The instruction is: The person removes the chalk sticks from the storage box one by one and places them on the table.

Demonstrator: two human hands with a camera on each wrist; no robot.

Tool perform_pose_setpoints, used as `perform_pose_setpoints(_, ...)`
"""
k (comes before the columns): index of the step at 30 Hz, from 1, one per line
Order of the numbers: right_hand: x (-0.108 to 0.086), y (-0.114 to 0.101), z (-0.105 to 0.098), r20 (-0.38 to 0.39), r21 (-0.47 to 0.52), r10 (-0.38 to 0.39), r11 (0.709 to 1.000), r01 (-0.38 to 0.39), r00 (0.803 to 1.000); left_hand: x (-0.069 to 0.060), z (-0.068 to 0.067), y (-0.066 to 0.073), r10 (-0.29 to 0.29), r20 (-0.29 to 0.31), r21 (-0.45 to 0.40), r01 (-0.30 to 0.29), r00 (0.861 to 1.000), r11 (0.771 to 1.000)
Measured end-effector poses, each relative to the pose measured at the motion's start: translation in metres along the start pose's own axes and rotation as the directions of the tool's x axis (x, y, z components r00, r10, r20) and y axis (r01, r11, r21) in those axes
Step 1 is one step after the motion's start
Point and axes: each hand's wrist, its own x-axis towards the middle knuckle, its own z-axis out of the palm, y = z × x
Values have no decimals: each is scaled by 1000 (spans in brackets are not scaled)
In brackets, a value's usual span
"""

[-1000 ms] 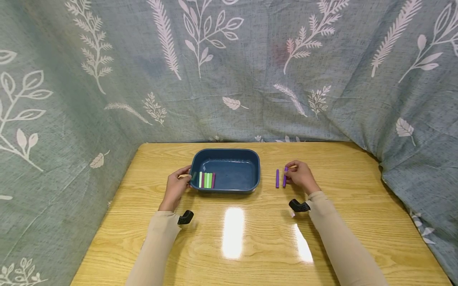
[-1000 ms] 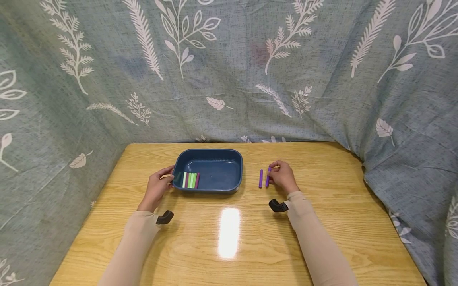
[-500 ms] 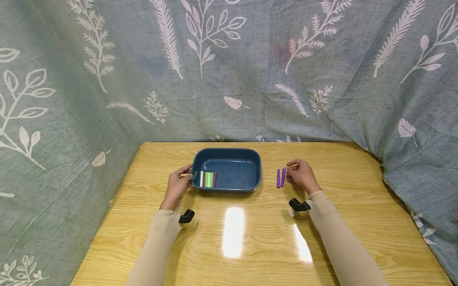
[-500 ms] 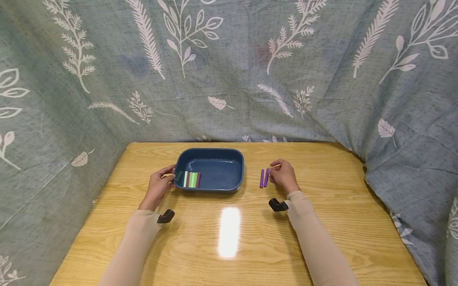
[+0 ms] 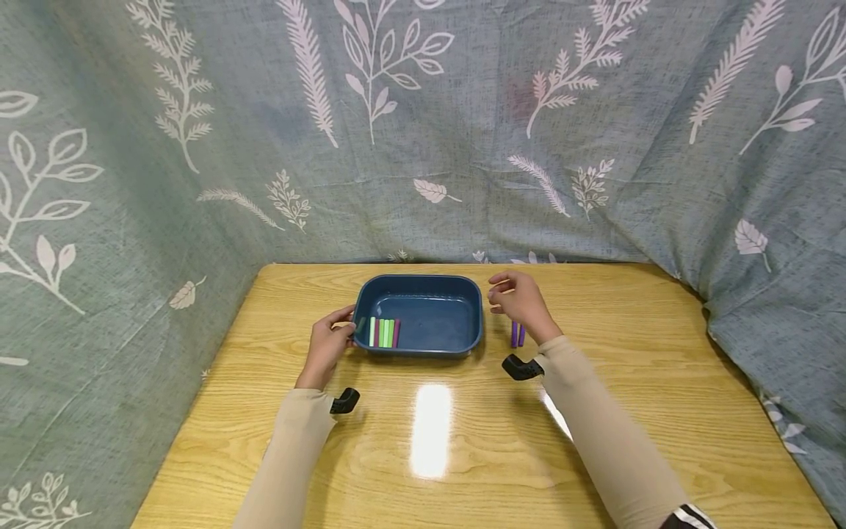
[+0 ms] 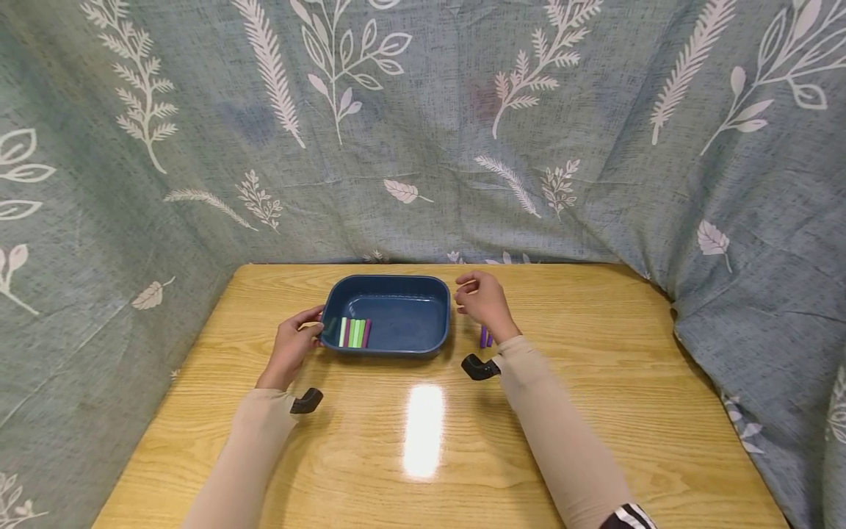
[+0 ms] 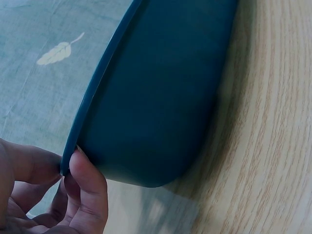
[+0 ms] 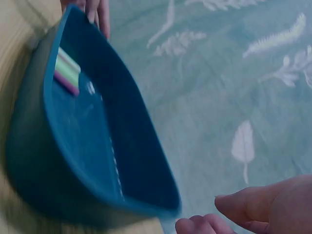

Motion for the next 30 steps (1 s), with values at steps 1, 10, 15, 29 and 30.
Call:
perform_pose_setpoints(1, 1, -3, 5, 9, 1, -10, 1000, 10, 1000, 0, 0, 0, -1, 0, 0, 1, 1000, 1000)
perform_pose_setpoints(10, 8, -17, 57, 116, -6, -60, 998, 62, 991, 2, 0, 0, 13, -9, -8, -13, 1000, 1000)
perform_pose_setpoints(15, 11, -19, 82, 162, -3, -48, 999, 49, 986, 3, 0, -2, 6, -6, -5, -6, 1000, 1000)
perform_pose_setpoints(29, 23, -14, 125, 241, 8, 19, 1000, -22, 970, 1, 1, 0, 11, -15, 6, -11, 1000, 1000)
perform_pose_setpoints(30, 23, -13, 127, 247, 6, 24, 1000, -26, 969, 1, 1, 0, 10, -15, 7, -10, 1000, 1000)
